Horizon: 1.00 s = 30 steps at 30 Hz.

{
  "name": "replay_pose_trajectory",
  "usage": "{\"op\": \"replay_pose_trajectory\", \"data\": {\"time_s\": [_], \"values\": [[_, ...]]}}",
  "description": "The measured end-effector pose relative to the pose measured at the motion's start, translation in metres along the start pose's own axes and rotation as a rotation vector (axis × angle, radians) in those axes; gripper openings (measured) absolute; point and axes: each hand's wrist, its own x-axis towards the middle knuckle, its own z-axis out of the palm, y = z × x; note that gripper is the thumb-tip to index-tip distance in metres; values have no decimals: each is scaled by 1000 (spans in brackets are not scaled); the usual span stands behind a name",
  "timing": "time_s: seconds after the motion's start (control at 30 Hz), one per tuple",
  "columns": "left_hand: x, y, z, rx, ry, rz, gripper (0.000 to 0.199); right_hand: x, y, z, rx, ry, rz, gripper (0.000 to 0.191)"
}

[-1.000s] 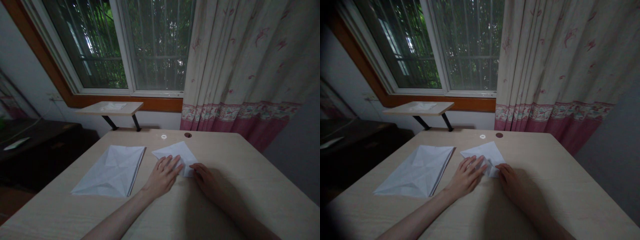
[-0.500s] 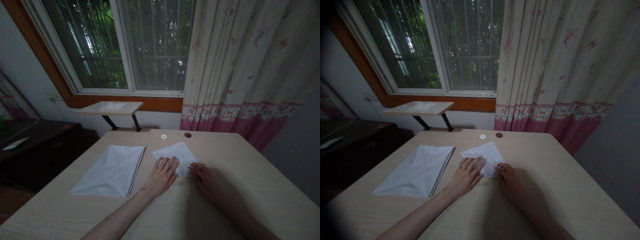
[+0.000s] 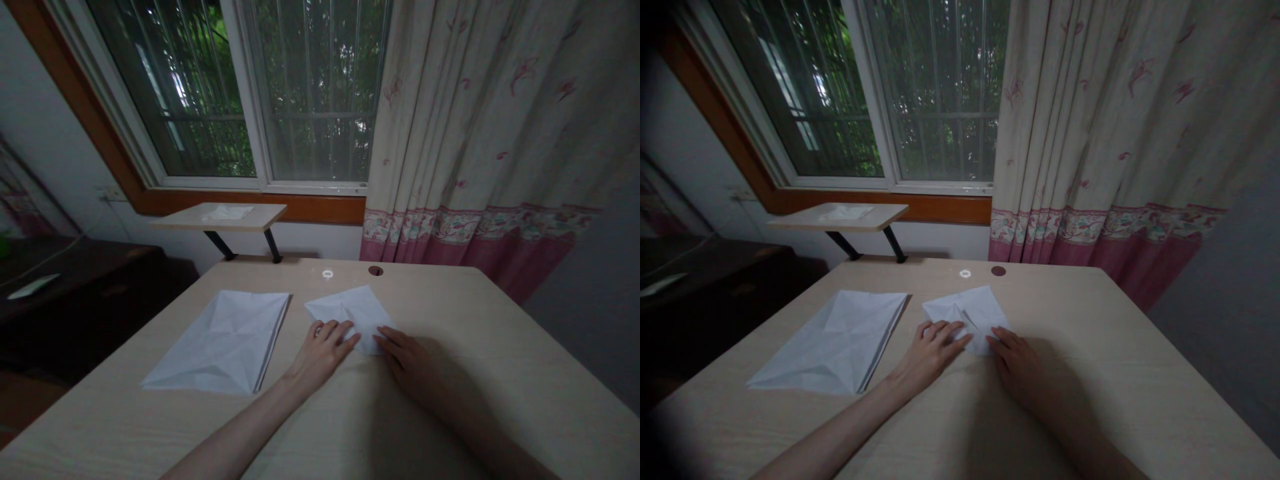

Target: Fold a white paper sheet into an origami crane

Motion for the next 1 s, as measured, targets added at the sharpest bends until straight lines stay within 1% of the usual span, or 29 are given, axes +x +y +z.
{"op": "replay_pose_trajectory", "data": {"time_s": [0.1,0.23,0.33,0.43,0.63,0.8,1.0], "values": [[0,1,2,-5,7,-25,35,2,-5,-7,-30,-12,-5,43],[1,-1,2,-24,-29,-3,37,4,-13,-14,-44,-30,6,40],[2,-3,1,-41,-54,28,37,3,-17,-16,-57,-24,-4,37],[1,-4,2,-76,-37,31,37,1,-19,-17,-53,-42,-8,34],[1,-3,5,-190,2,-5,36,0,-22,-20,13,-72,13,32],[2,-2,4,-279,-23,-29,36,4,-25,-25,59,-108,-38,29],[1,-3,6,-374,-13,-57,37,3,-23,-24,94,-124,-78,30]]}}
